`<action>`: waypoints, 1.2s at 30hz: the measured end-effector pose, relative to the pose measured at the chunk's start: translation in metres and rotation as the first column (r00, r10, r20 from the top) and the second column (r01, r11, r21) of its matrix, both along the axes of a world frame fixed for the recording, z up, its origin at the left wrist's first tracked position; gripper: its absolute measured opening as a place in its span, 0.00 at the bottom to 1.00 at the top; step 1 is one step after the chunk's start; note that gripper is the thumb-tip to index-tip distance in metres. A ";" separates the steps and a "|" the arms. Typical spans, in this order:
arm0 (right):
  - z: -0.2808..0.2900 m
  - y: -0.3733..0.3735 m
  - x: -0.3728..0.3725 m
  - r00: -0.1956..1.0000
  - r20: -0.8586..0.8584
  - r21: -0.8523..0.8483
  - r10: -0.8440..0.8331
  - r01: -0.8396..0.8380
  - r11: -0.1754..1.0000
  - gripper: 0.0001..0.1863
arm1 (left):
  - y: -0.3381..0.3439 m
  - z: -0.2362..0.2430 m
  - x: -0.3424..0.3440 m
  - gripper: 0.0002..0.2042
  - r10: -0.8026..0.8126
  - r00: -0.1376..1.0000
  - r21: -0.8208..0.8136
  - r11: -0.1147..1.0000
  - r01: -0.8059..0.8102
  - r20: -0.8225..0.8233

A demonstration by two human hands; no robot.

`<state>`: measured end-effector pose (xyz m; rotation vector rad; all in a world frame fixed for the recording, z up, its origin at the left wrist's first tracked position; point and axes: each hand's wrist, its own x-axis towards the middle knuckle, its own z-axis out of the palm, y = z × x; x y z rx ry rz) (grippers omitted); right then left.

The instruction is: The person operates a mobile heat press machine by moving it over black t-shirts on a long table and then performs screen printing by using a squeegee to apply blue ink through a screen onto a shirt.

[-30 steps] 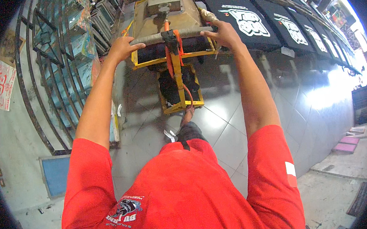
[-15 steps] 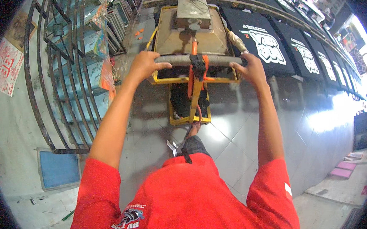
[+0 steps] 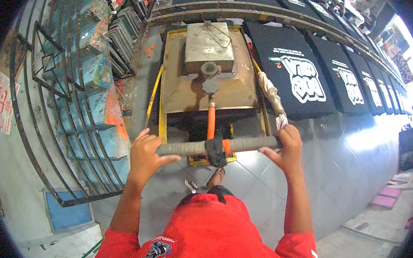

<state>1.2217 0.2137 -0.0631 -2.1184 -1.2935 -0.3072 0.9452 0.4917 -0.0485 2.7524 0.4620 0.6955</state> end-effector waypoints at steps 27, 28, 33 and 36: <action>0.012 0.013 0.003 0.982 -0.092 0.161 0.165 -0.149 0.976 0.29 | -0.004 0.022 -0.014 0.32 0.057 0.972 -0.037 0.997 -0.067 -0.230; 0.010 0.013 0.002 0.982 -0.105 0.146 0.159 -0.143 0.979 0.29 | -0.004 0.022 -0.018 0.31 0.072 0.965 -0.037 0.996 -0.084 -0.253; 0.005 0.012 0.004 0.977 -0.118 0.128 0.179 -0.163 0.978 0.29 | 0.000 0.024 -0.017 0.31 0.060 0.956 -0.007 0.998 -0.065 -0.289; 0.001 0.011 0.003 0.981 -0.111 0.128 0.160 -0.146 0.981 0.30 | 0.000 0.024 -0.014 0.31 0.040 0.961 -0.026 0.998 -0.049 -0.275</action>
